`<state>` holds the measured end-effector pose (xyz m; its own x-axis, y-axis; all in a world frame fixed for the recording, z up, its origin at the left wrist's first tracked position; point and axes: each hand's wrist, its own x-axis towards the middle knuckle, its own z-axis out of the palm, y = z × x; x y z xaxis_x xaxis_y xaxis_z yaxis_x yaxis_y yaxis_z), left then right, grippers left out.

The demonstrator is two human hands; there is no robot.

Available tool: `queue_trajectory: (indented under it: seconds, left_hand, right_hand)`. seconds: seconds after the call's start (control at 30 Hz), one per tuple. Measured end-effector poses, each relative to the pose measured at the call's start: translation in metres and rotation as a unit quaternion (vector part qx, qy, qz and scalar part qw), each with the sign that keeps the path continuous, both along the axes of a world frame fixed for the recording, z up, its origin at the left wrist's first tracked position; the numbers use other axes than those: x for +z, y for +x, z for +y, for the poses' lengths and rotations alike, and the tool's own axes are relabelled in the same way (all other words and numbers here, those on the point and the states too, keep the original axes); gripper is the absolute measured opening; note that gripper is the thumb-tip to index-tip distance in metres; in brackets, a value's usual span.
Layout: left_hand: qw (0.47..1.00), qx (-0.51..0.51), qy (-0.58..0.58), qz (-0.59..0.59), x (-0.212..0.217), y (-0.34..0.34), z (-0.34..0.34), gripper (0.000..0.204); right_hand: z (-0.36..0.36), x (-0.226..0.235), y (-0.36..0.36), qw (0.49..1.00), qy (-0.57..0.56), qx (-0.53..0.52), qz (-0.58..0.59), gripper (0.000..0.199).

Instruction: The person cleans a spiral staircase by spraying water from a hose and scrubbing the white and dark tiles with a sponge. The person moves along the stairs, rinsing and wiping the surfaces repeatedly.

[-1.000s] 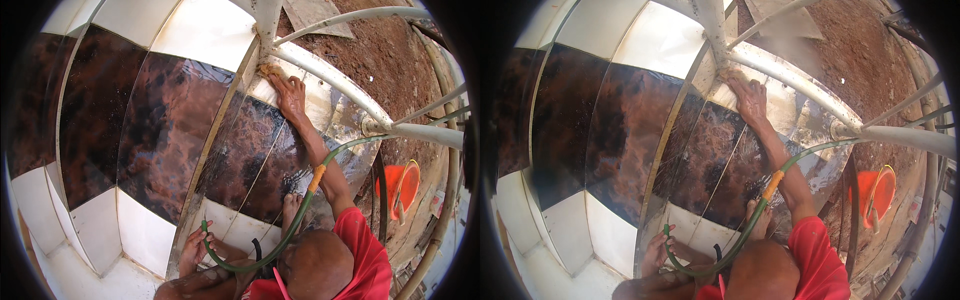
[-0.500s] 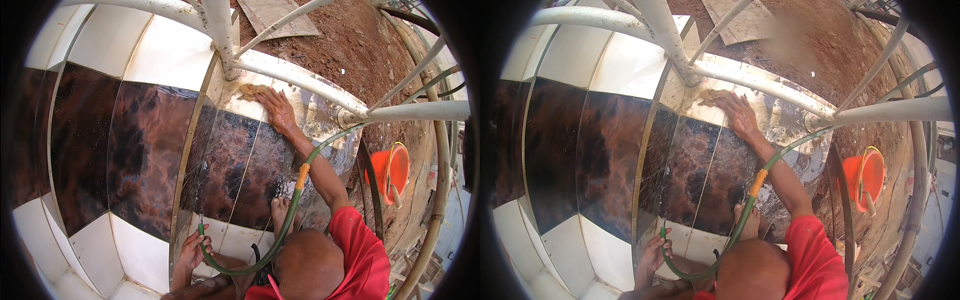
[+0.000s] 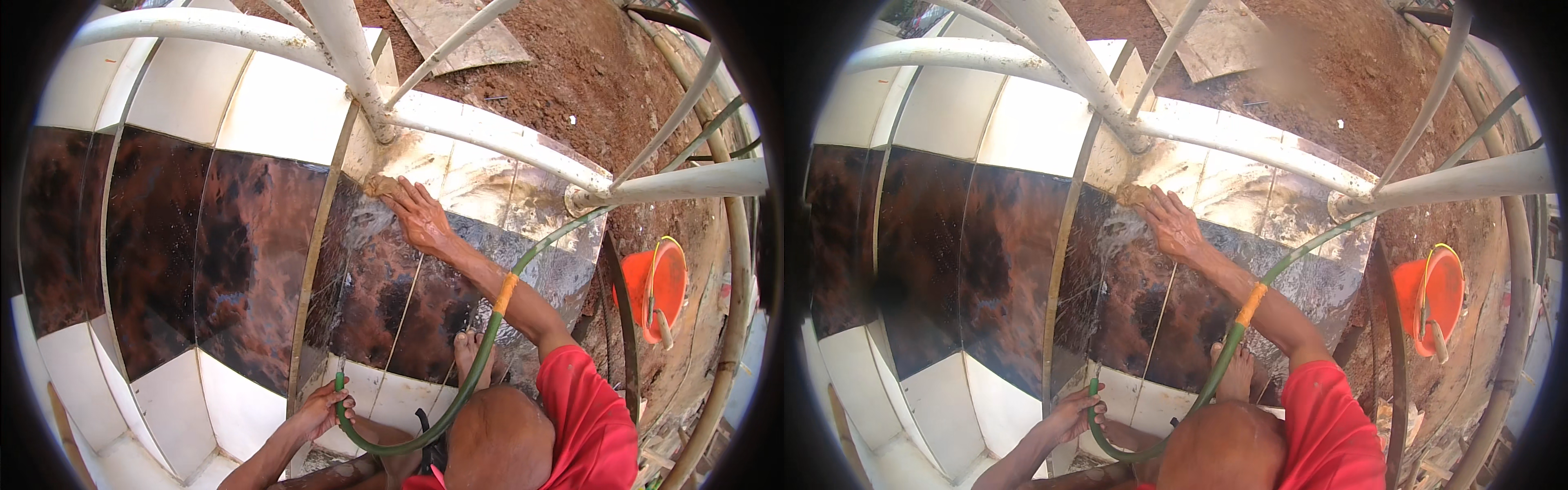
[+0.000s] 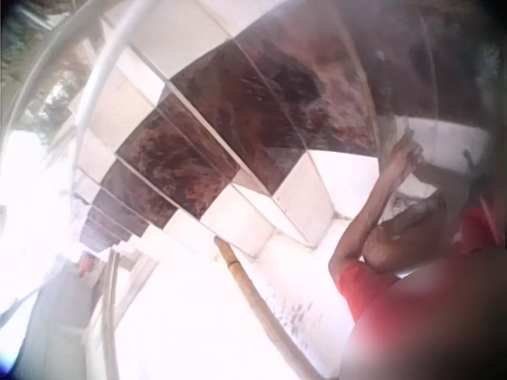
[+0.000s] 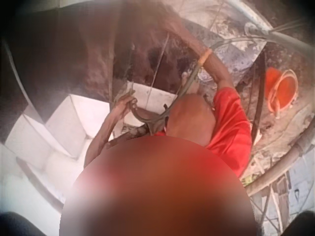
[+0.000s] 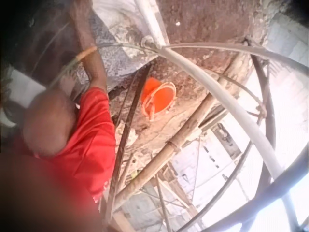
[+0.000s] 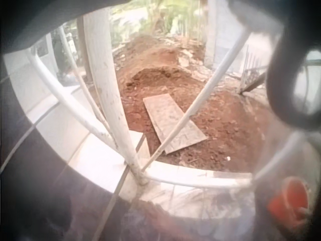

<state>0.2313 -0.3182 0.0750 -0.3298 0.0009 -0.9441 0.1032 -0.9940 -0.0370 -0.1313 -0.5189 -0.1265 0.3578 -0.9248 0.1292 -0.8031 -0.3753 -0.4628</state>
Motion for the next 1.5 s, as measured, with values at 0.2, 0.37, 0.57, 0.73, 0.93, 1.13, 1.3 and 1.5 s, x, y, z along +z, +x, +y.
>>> queue_trajectory:
  seconds: [0.2,0.37,0.57,0.73,0.93,1.13,1.3,1.5]
  left_hand:
    - [0.996,-0.017,-0.059,-0.063,-0.002,-0.024,-0.029,0.028]
    - [0.994,-0.004,-0.057,-0.09,-0.011,-0.038,-0.019,0.029]
    - [0.991,0.027,-0.04,-0.126,-0.02,-0.043,0.017,0.033]
    - [0.986,0.064,-0.049,-0.143,-0.015,-0.031,0.031,0.035]
    - [0.981,0.089,-0.09,-0.15,-0.017,-0.028,0.033,0.035]
    - [0.979,0.105,-0.11,-0.136,-0.032,-0.046,0.04,0.035]
    - [0.974,0.117,-0.139,-0.136,-0.041,-0.052,0.038,0.037]
    - [0.967,0.12,-0.188,-0.124,-0.046,-0.06,0.025,0.04]
  right_hand:
    - [-0.093,0.008,-0.027,0.944,-0.031,-0.329,0.002,0.049]
    - [-0.1,-0.004,-0.003,0.935,-0.134,-0.316,-0.085,0.05]
    - [0.008,0.036,0.122,0.895,-0.003,-0.268,-0.356,0.065]
    - [-0.021,0.073,0.137,0.815,-0.057,-0.298,-0.494,0.058]
    - [-0.064,0.077,0.109,0.805,-0.009,-0.323,-0.497,0.06]
    - [-0.059,0.1,0.125,0.814,-0.101,-0.274,-0.503,0.062]
    - [-0.072,0.086,0.127,0.778,-0.09,-0.325,-0.529,0.06]
    - [-0.087,0.045,0.137,0.721,-0.002,-0.419,-0.551,0.064]
